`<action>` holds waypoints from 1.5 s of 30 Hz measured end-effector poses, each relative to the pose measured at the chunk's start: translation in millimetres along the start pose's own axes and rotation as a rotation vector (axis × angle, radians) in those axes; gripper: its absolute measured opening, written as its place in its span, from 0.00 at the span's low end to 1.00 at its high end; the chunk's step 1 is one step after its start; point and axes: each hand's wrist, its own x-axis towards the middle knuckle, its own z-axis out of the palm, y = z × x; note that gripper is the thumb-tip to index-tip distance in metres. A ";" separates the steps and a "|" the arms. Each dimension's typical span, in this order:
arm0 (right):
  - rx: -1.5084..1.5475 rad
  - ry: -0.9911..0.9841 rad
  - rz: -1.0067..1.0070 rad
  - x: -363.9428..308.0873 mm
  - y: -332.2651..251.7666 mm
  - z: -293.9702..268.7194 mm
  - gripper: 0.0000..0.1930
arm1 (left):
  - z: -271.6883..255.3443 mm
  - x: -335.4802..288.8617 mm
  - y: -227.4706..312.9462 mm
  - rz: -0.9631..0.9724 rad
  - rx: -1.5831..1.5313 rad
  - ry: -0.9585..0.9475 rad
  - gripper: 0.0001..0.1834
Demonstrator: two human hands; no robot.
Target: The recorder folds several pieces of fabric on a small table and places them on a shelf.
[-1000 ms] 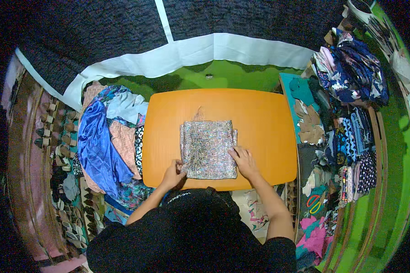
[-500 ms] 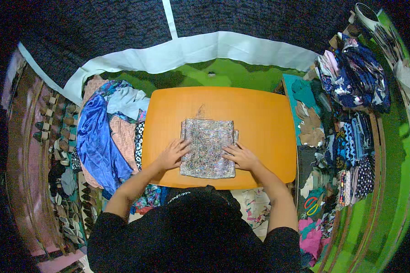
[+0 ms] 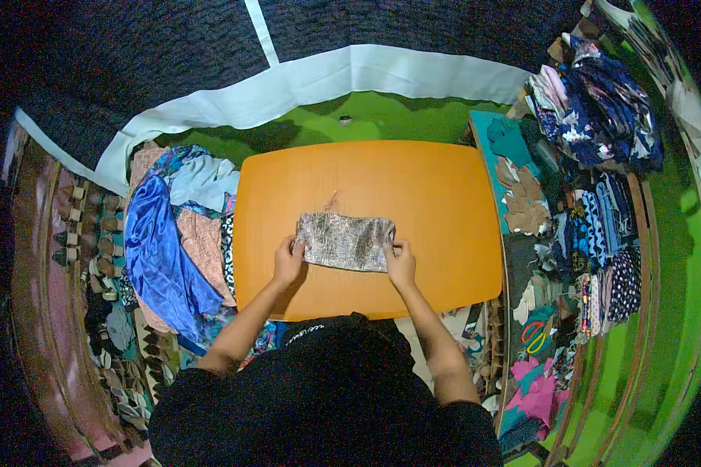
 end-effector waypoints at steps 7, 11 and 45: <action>-0.487 0.238 -0.214 -7.1 -62.6 -0.2 0.30 | 12.4 12.3 42.8 -0.295 0.422 0.005 0.31; -0.588 0.064 -0.413 1.1 -86.4 -6.8 0.34 | 5.5 33.0 50.2 -0.324 -0.106 -0.405 0.25; 1.245 1.004 0.019 -306.7 128.3 -444.4 0.25 | 533.3 -193.9 469.7 1.555 -0.066 -0.600 0.31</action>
